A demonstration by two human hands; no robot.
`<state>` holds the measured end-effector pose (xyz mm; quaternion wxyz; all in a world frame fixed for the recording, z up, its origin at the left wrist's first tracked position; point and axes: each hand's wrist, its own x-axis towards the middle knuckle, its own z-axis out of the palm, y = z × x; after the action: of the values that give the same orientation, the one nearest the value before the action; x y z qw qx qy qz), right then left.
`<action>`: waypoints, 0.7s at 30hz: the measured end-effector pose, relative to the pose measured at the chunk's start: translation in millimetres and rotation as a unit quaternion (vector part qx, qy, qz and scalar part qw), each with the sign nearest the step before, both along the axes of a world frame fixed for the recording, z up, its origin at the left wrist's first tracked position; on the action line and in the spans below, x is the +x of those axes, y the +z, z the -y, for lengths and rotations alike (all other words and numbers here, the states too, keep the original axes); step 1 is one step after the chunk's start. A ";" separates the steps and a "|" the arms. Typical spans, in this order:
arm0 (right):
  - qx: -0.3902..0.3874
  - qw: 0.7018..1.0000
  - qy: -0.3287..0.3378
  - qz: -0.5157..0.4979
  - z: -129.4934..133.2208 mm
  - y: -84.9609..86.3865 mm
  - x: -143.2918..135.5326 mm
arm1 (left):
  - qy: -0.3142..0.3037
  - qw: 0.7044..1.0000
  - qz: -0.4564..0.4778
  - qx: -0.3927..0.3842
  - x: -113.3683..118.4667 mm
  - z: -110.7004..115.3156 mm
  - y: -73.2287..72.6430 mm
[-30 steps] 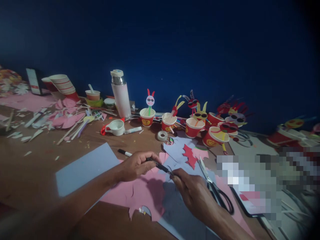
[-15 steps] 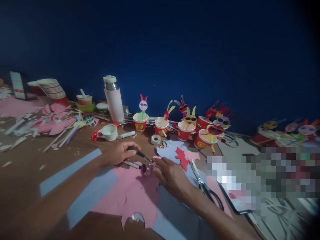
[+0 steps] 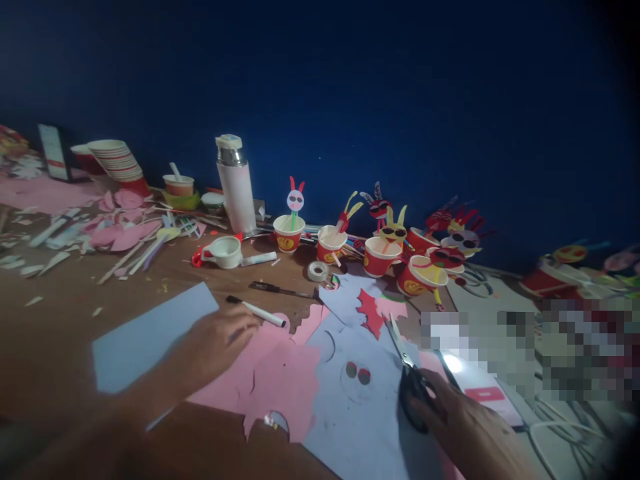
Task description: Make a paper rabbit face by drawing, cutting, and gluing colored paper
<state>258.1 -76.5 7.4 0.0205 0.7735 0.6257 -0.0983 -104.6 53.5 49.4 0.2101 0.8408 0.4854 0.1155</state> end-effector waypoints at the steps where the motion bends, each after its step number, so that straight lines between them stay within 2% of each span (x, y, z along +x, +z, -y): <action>1: -0.004 1.000 0.000 -0.004 -0.4 -1.0 0.5 | 0.008 1.000 -0.008 -0.024 2.2 10.0 -2.3; 4: -0.008 1.000 -0.003 -0.011 -3.2 0.9 -0.2 | 0.036 0.996 -0.051 -0.059 10.2 29.7 -15.8; 8: 0.007 1.000 0.008 0.006 -4.4 10.2 -7.4 | 0.079 0.992 -0.074 -0.061 19.5 32.2 -29.7; 11: 0.015 1.000 0.008 0.018 -6.4 15.6 -15.9 | 0.087 0.991 -0.071 -0.075 24.5 26.8 -31.1; 17: 0.043 0.998 -0.019 0.031 -12.9 21.0 -22.1 | 0.059 0.992 -0.088 -0.071 31.4 23.5 -33.9; 19: 0.048 0.998 -0.020 0.028 -9.8 23.8 -17.5 | 0.059 0.994 -0.063 -0.063 31.2 23.5 -35.7; 21: 0.054 0.998 -0.022 0.007 -2.4 26.9 -10.0 | 0.084 0.995 -0.001 -0.057 29.1 23.0 -36.0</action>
<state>248.1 -74.1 34.3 -0.0193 0.7879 0.6126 -0.0598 -75.5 30.5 13.4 0.2467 0.7838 0.5604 0.1039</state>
